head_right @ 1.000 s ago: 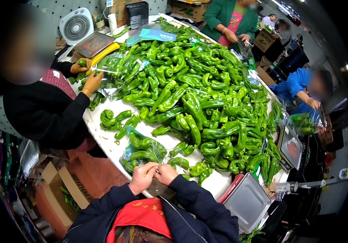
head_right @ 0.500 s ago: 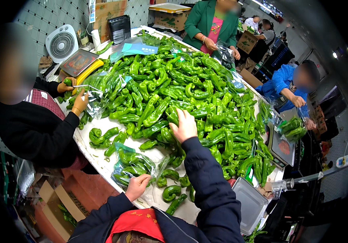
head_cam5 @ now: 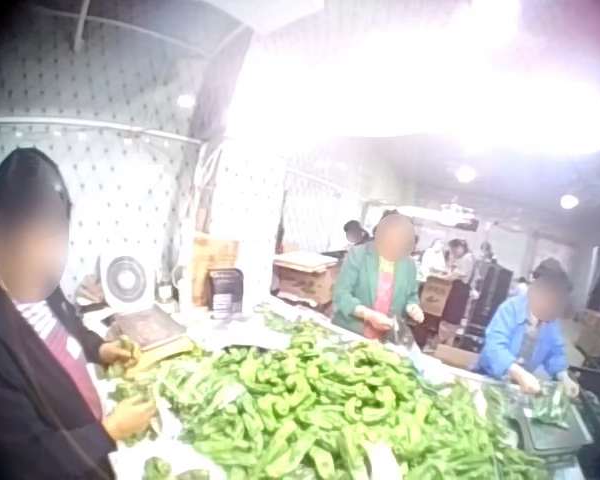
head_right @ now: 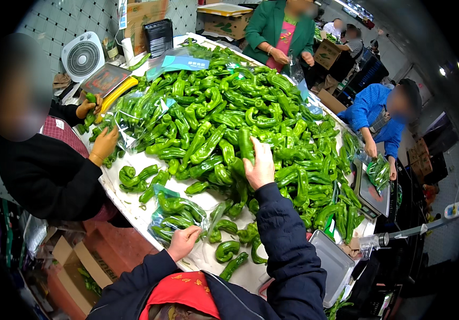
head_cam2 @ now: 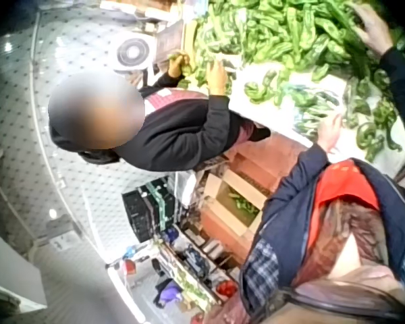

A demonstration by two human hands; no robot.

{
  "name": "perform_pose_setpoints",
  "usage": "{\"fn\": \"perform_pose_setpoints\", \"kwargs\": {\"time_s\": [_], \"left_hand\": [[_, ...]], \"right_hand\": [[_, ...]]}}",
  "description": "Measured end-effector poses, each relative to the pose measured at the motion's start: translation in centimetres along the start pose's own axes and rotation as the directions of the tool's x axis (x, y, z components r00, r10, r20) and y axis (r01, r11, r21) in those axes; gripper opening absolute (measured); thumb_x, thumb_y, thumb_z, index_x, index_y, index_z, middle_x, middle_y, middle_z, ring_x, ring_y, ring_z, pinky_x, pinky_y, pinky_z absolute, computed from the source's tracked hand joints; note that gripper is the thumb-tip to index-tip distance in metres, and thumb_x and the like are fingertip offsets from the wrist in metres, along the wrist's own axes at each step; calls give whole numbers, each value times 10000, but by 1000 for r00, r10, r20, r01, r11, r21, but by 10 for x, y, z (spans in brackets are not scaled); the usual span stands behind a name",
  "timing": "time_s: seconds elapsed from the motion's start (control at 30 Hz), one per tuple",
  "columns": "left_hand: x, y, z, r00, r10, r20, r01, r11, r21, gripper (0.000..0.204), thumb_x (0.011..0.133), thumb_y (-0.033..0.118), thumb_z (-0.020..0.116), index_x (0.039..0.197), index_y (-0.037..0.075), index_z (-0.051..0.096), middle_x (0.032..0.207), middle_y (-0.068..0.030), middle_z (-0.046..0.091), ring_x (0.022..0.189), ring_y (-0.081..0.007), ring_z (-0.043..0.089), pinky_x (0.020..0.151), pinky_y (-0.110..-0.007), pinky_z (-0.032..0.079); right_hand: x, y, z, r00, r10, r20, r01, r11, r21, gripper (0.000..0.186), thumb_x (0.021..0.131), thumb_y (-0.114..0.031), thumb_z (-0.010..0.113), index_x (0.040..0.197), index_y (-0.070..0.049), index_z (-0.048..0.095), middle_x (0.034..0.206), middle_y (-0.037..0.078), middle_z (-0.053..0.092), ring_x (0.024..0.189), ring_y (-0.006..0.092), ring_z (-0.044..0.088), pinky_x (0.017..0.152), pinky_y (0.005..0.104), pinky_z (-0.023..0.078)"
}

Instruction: The person selects green peppers from a large pile, places them into plastic bags, weighs the bags on a digital scale, and then places the sealed bags into black crates. The process is repeated multiple times.

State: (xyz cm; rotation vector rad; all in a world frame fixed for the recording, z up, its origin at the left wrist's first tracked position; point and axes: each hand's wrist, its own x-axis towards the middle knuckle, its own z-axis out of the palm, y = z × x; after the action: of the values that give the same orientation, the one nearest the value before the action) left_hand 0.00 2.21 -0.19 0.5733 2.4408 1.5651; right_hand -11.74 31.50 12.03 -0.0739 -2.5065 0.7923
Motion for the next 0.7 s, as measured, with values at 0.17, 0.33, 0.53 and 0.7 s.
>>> {"fn": "perform_pose_setpoints", "kwargs": {"time_s": [0.17,0.33,0.53,0.7], "left_hand": [[0,-6,3,1000,7,-13,-7,1000,-5,146,926,132,616,995,34,699,771,-169,678,659,-269,690,582,-332,505],[-1,-10,3,1000,17,12,-17,1000,-26,142,927,125,610,985,24,692,762,-170,675,650,-249,689,581,-320,502],[-4,-8,0,999,14,-29,-15,999,-52,136,921,184,635,972,81,707,727,-183,648,672,-355,667,555,-394,504],[-1,-5,2,1000,-12,-4,12,999,-46,134,919,183,632,966,82,706,731,-175,653,682,-355,670,564,-391,508]], "right_hand": [[-9,21,23,993,-10,118,14,999,-35,603,808,-239,761,1332,-67,514,1255,206,536,1160,377,523,990,424,449],[-14,-3,43,927,-125,353,260,894,-366,452,784,-305,763,1147,-94,595,1083,118,618,999,320,562,823,425,477],[-29,-1,1,974,-31,226,132,884,-448,320,772,-244,766,988,-73,602,931,127,663,919,327,604,780,422,499],[-73,8,-59,995,0,-102,-12,993,-120,306,776,-81,759,1022,-3,594,850,169,663,715,308,663,671,383,533]]}}
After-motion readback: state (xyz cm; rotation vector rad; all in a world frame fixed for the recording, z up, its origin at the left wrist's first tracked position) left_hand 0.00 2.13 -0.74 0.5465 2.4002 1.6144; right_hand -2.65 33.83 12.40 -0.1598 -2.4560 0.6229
